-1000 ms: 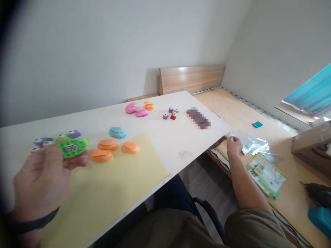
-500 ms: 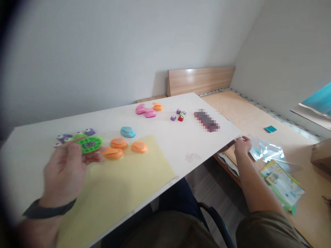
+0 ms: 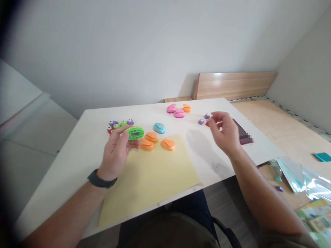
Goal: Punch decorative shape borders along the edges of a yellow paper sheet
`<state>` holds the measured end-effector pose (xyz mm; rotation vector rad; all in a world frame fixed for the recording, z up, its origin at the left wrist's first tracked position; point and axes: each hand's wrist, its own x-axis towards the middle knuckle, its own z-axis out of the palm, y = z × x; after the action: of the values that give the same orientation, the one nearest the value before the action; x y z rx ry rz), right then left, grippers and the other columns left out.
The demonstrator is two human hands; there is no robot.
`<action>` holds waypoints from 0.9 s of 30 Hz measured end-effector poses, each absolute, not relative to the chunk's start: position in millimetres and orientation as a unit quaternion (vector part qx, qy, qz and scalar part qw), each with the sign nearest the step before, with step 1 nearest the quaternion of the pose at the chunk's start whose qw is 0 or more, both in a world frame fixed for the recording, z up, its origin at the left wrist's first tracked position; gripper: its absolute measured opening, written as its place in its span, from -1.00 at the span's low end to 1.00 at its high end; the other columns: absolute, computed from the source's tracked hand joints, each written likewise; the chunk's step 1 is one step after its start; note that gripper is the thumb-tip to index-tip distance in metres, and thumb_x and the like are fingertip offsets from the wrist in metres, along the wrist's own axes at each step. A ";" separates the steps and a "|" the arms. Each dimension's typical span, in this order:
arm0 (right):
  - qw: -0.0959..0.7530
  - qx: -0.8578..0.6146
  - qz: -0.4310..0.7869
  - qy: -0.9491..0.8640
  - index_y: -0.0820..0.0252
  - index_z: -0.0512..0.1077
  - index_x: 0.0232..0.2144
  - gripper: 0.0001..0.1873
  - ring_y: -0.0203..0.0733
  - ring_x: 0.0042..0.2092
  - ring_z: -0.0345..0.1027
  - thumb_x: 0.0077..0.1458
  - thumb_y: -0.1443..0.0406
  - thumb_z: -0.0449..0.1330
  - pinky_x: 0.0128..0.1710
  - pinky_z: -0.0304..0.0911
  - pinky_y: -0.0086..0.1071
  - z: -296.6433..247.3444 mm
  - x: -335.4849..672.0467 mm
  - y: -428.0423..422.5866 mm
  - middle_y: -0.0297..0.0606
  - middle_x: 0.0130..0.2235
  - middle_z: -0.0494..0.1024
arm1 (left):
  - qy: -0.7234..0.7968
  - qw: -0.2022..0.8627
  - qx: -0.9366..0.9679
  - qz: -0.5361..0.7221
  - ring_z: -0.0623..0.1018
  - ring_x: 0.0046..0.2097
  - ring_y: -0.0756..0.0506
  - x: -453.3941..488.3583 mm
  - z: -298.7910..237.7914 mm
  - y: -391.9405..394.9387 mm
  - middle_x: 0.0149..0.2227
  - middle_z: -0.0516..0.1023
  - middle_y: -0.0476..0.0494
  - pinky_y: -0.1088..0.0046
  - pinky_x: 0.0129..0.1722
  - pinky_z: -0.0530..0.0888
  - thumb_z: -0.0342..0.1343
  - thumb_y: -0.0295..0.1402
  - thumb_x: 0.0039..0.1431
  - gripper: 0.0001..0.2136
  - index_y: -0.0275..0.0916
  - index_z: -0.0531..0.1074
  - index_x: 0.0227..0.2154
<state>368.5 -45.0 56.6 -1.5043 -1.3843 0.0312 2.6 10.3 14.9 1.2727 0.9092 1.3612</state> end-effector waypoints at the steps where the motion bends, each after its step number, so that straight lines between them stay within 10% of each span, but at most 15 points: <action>1: 0.491 -0.608 0.043 -0.622 0.17 0.42 0.06 -0.59 -0.18 -0.21 0.45 0.26 0.10 0.23 -0.24 0.34 -0.28 62.3 343.4 -33.4 -0.15 -0.11 0.57 | 0.375 0.513 0.531 0.560 0.64 -0.27 -0.10 2.1 14.4 10.5 -0.06 0.61 -0.21 0.36 -0.32 0.60 0.14 -0.11 0.33 -0.62 -0.17 0.38 0.11; 9: 0.330 -0.503 0.261 -0.755 0.17 0.41 0.16 -0.47 -0.19 -0.17 0.47 0.28 0.01 0.18 -0.21 0.36 -0.31 73.3 215.5 40.0 -0.16 -0.04 0.61 | 0.353 0.513 0.583 0.522 0.62 -0.24 -0.07 0.1 15.9 10.2 -0.07 0.60 -0.19 0.37 -0.22 0.56 0.18 -0.23 0.30 -0.62 -0.19 0.37 0.12; 15: 0.262 -0.443 0.365 -0.776 0.17 0.59 -0.20 -0.60 -0.27 -0.30 0.42 0.31 0.01 0.12 -0.32 0.30 -0.40 71.2 185.9 68.9 -0.29 -0.29 0.61 | 0.341 0.525 0.589 0.511 0.61 -0.26 -0.04 -0.3 16.5 10.4 -0.17 0.60 -0.09 0.41 -0.24 0.55 0.17 -0.27 0.29 -0.61 -0.16 0.26 0.12; 27: 0.344 -0.503 0.485 -0.627 0.20 0.52 -0.41 -0.58 -0.36 -0.56 0.16 0.06 -0.05 0.38 -0.63 0.05 -0.45 69.8 182.9 86.4 -0.36 -0.56 0.42 | 0.388 0.540 0.496 0.559 0.66 -0.28 -0.07 0.1 15.8 19.0 -0.20 0.61 -0.12 0.42 -0.32 0.58 0.22 -0.08 0.26 -0.55 -0.21 0.24 0.03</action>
<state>182.9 86.4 69.8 -1.3076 -1.6297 1.2594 0.1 19.0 15.8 1.1789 0.9222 1.3285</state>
